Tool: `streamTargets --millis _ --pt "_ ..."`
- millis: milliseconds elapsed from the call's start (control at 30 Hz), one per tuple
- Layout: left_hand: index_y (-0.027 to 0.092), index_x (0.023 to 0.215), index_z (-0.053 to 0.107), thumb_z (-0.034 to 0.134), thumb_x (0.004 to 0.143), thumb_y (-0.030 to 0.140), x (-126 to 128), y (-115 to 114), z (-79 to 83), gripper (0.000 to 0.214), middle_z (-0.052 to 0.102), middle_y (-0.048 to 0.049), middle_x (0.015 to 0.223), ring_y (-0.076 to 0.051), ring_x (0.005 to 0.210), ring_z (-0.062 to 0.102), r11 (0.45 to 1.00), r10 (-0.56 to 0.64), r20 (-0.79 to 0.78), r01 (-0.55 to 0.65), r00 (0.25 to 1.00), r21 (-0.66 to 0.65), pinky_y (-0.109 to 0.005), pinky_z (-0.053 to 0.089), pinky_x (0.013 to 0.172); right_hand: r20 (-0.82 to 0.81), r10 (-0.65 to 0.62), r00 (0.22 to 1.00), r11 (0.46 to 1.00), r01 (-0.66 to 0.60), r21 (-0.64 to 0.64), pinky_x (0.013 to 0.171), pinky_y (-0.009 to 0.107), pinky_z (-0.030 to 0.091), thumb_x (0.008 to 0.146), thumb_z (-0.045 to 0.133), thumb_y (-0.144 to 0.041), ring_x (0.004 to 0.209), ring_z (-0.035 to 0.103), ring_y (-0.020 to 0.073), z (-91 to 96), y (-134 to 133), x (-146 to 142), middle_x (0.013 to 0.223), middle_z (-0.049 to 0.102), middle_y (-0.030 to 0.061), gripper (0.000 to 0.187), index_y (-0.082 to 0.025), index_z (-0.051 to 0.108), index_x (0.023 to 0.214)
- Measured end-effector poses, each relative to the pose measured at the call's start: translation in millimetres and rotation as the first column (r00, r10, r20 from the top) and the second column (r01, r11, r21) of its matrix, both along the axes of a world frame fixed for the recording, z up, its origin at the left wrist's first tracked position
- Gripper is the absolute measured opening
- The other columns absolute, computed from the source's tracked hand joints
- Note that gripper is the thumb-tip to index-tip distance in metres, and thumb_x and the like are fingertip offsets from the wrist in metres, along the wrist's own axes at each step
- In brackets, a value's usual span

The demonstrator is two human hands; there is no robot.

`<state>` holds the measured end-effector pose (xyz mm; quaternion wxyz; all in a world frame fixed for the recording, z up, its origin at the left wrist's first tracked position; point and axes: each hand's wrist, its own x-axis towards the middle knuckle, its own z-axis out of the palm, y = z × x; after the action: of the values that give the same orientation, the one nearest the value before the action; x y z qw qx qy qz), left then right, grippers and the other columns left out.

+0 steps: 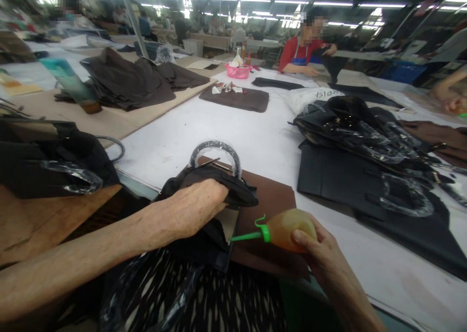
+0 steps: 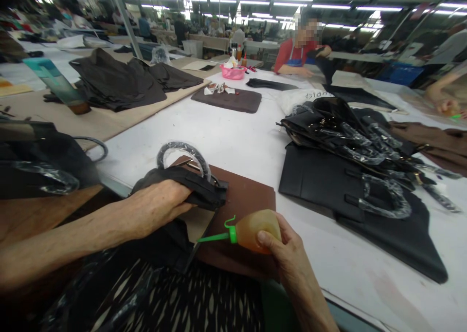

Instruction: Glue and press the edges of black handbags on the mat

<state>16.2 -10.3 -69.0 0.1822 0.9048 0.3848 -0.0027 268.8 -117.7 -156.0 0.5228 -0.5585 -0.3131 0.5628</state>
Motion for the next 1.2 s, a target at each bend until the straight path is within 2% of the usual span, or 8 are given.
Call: streamTargets --millis 133,300,433,700,867,1067,1200 --pt "0.013 0.094 0.057 0.045 0.084 0.019 4 -2 3.8 0.017 0.062 -0.0109 0.093 -0.025 0.087 0.060 1.000 0.022 -0.090 -0.022 0.996 -0.005 -0.032 0.047 0.071 -0.040 0.007 0.999 1.000 -0.007 0.011 0.066 0.029 0.046 0.067 0.077 -0.035 0.080 0.058 0.0246 -2.0 -5 -2 0.090 0.065 0.0053 0.047 -0.021 0.058 0.108" --pt "0.014 0.096 0.056 0.045 0.083 0.020 3 -2 -0.9 0.018 0.061 -0.0113 0.099 -0.024 0.091 0.059 0.999 0.004 -0.059 -0.001 0.998 0.045 -0.031 0.048 0.073 -0.054 0.006 0.999 1.000 -0.007 -0.017 0.067 0.030 0.046 0.068 0.076 -0.036 0.082 0.058 0.0249 -5.3 -14 -3 0.090 0.064 0.0044 0.049 -0.024 0.056 0.111" --pt "0.014 0.098 0.055 0.043 0.085 0.022 1 -3 -5.1 0.019 0.061 -0.0113 0.101 -0.024 0.092 0.059 0.997 -0.013 -0.024 0.014 1.000 0.081 -0.032 0.048 0.075 -0.033 0.014 0.999 1.000 -0.014 0.010 0.067 0.030 0.046 0.068 0.075 -0.037 0.082 0.056 0.0249 -6.0 -22 -5 0.089 0.064 0.0046 0.047 -0.022 0.057 0.109" --pt "0.018 0.116 0.049 0.047 0.085 0.024 4 -2 -9.3 0.032 0.058 -0.0091 0.113 -0.025 0.105 0.054 0.994 -0.018 0.002 0.017 1.000 0.107 -0.036 0.044 0.089 -0.065 0.029 0.998 0.999 -0.027 0.029 0.066 0.027 0.044 0.070 0.074 -0.037 0.078 0.054 0.0219 0.4 -33 -13 0.085 0.062 0.0028 0.042 -0.022 0.059 0.105" --pt "0.016 0.116 0.050 0.047 0.085 0.025 2 -3 -9.2 0.032 0.058 -0.0101 0.112 -0.025 0.104 0.054 0.995 -0.017 -0.013 0.018 1.000 0.101 -0.036 0.044 0.090 -0.126 -0.043 0.991 0.999 0.043 -0.002 0.070 0.028 0.045 0.067 0.077 -0.036 0.081 0.056 0.0225 0.5 -41 -18 0.089 0.064 0.0042 0.044 -0.022 0.060 0.105" --pt "0.014 0.107 0.056 0.046 0.084 0.021 3 -5 -3.4 0.026 0.060 -0.0120 0.110 -0.026 0.104 0.055 0.995 -0.015 -0.013 0.017 1.000 0.095 -0.037 0.045 0.087 -0.192 -0.157 0.969 0.986 0.141 -0.094 0.057 0.029 0.050 0.070 0.075 -0.037 0.080 0.060 0.0258 -4.0 -49 -24 0.093 0.064 0.0067 0.040 -0.021 0.062 0.104" --pt "0.014 0.105 0.056 0.044 0.086 0.022 3 -6 -3.6 0.024 0.060 -0.0118 0.108 -0.024 0.099 0.057 0.994 -0.021 0.005 0.021 1.000 0.105 -0.035 0.046 0.085 -0.206 -0.210 0.956 0.974 0.187 -0.129 0.058 0.029 0.052 0.071 0.075 -0.036 0.082 0.060 0.0255 -2.9 -51 -26 0.094 0.065 0.0066 0.037 -0.020 0.063 0.102"
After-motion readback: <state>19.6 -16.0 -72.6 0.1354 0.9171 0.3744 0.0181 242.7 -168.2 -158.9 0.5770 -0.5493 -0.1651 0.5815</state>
